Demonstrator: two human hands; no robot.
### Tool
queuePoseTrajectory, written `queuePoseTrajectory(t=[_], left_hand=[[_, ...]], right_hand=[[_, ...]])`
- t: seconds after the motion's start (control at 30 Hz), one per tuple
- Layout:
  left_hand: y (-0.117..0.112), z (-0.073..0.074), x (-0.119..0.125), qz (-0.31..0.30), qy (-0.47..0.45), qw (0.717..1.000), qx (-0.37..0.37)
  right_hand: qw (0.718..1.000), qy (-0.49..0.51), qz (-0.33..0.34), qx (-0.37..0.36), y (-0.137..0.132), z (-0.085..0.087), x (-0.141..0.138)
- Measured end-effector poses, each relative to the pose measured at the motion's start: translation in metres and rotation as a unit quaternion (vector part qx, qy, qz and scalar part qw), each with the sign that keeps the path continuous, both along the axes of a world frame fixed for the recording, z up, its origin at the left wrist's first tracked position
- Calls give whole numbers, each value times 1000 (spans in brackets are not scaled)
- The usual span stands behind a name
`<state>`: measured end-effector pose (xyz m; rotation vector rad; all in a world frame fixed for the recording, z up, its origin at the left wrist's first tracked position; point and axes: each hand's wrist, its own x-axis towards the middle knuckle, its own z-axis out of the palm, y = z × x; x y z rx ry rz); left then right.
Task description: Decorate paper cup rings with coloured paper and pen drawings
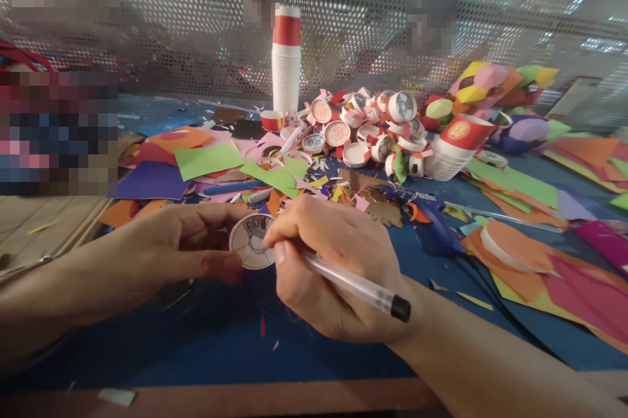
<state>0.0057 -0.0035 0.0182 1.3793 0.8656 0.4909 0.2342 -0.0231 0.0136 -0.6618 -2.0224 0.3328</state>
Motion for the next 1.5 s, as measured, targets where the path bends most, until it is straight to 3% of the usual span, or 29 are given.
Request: queuePoseTrajectory(t=[0.37,0.57,0.77,0.93,1.13,1.3,1.5], left_hand=[[1,-1,1,14,-13,1000,-1],[1,-1,-1,-13,42,999,7],[1,1,-2,0,28,1000,13],[0,0,-3,-28,38,999,12],[5,1,-2,32,-32,999,10],[6,2,0,82,-64,994,-32],[5,1,0,104,-66,991,-57]], right_hand=[[1000,1,5,-1,-4,0,1],[1000,-4,-7,1,-3,1,1],[1000,-9,4,0,-2,0,1],[1000,-3,4,3,-2,1,1],[999,42,-5,5,-1,-7,6],[988,125,-84,-14,-3,-11,2],[985,96,-109,-88,9,-11,-3]])
